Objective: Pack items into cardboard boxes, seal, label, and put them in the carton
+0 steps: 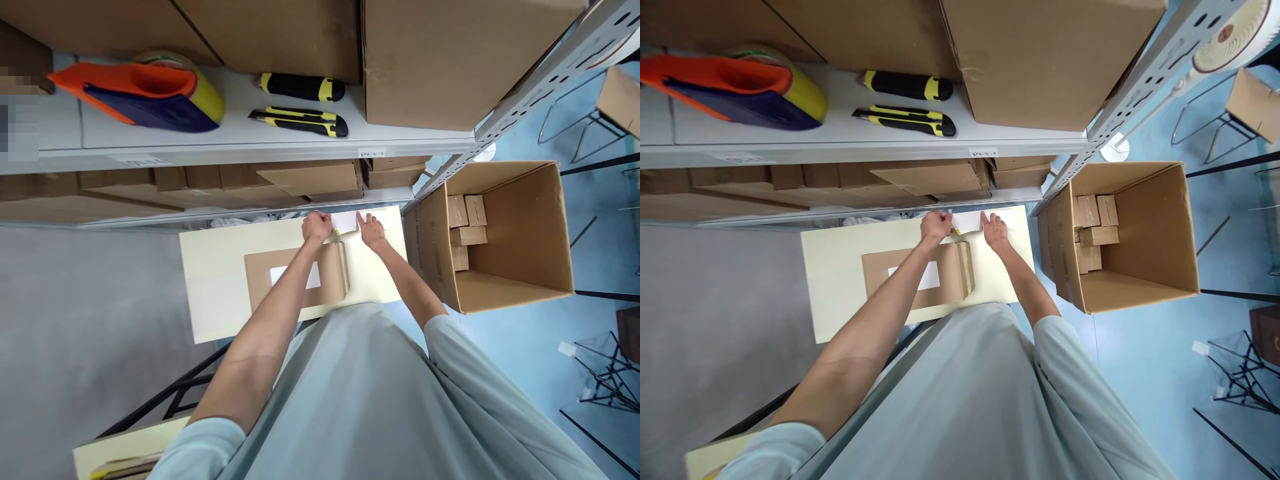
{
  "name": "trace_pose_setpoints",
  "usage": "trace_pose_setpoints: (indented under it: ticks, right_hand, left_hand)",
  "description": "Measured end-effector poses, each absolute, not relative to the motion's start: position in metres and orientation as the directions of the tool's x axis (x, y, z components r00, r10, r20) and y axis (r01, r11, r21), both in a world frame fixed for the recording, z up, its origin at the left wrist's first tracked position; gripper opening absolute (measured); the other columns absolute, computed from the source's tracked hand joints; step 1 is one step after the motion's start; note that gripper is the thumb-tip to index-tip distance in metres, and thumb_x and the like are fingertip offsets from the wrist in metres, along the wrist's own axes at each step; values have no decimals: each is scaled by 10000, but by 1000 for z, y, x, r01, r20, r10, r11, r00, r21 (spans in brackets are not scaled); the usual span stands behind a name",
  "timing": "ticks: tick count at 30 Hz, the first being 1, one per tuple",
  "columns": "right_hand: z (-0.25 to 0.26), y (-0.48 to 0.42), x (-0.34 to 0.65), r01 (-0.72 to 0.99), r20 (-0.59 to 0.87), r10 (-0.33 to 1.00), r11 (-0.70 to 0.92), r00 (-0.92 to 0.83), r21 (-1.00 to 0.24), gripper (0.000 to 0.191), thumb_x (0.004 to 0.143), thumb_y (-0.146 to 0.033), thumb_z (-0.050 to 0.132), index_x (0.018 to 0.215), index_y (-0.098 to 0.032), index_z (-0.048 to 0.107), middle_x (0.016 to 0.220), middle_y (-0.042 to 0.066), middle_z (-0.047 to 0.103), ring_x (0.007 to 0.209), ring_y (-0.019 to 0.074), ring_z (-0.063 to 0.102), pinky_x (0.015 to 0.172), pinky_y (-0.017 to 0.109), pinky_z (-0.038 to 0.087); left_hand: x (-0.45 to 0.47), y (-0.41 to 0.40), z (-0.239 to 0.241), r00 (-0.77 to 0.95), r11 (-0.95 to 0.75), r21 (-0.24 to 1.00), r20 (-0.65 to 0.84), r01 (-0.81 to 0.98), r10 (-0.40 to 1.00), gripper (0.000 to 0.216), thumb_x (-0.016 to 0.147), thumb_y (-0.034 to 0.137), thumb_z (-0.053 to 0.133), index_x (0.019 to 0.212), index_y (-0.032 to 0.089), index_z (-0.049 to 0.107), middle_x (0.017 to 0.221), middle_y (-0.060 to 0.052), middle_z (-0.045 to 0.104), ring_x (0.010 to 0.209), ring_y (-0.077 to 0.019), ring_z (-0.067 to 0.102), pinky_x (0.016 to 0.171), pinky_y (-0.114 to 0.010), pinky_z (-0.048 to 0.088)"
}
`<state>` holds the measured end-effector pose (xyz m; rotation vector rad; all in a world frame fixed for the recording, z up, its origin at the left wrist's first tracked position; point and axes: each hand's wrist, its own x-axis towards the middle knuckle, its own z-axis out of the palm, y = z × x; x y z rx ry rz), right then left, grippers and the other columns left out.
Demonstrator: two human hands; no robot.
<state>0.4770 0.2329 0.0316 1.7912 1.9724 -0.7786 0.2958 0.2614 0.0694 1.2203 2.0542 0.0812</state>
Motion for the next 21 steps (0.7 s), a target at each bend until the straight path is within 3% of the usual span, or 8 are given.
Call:
trace_pose_setpoints:
  ticks: [8, 13, 15, 18, 20, 21]
  right_hand:
    - [37, 233, 478, 984, -632, 767, -4, -110, -176, 822, 1018, -58, 420, 1787, -218, 176, 1751, 217, 349, 1542, 314, 425, 1237, 433, 401]
    - [44, 233, 480, 982, -650, 751, -16, -113, -189, 867, 999, -82, 494, 1787, -213, 157, 1771, 218, 323, 1555, 317, 421, 1225, 436, 429]
    - [51, 234, 481, 979, -647, 754, -21, -117, -202, 851, 1004, -102, 506, 1783, -203, 180, 1763, 231, 339, 1552, 322, 432, 1211, 441, 444]
    - [66, 231, 485, 974, -631, 765, -24, -127, -225, 735, 1075, -201, 475, 1768, -161, 236, 1689, 267, 446, 1494, 336, 513, 1156, 443, 490]
    - [79, 221, 487, 944, -572, 810, -76, -130, -322, 620, 1133, -287, 400, 1723, -105, 345, 1580, 277, 570, 1413, 325, 596, 1124, 426, 508]
    - [87, 212, 487, 892, -514, 848, -127, -129, -433, 576, 1154, -329, 355, 1665, -81, 447, 1512, 269, 633, 1366, 310, 634, 1120, 412, 508]
  left_hand:
    - [293, 246, 91, -301, 527, 376, -513, 762, 803, 232, 1014, 285, 547, 1030, 211, 766, 1059, -127, 833, 1152, -284, 721, 1028, -371, 512]
    - [280, 228, 122, -294, 462, 510, -377, 726, 878, 217, 1009, 266, 541, 1039, 213, 749, 1135, -119, 828, 1125, -284, 746, 1023, -362, 522]
    - [268, 215, 138, -265, 449, 621, -371, 643, 890, 220, 1014, 325, 546, 1003, 203, 729, 1069, -109, 821, 1006, -262, 765, 942, -350, 559]
    - [244, 186, 161, -104, 424, 798, -422, 428, 901, 360, 974, 544, 610, 953, 196, 698, 863, -69, 763, 760, -219, 724, 722, -319, 580]
    - [227, 162, 175, 8, 392, 865, -416, 314, 910, 492, 889, 687, 680, 911, 196, 693, 771, -40, 708, 674, -192, 670, 640, -302, 563]
    - [220, 150, 181, 46, 381, 880, -409, 282, 911, 539, 845, 732, 713, 884, 196, 692, 750, -31, 690, 655, -179, 651, 627, -296, 560]
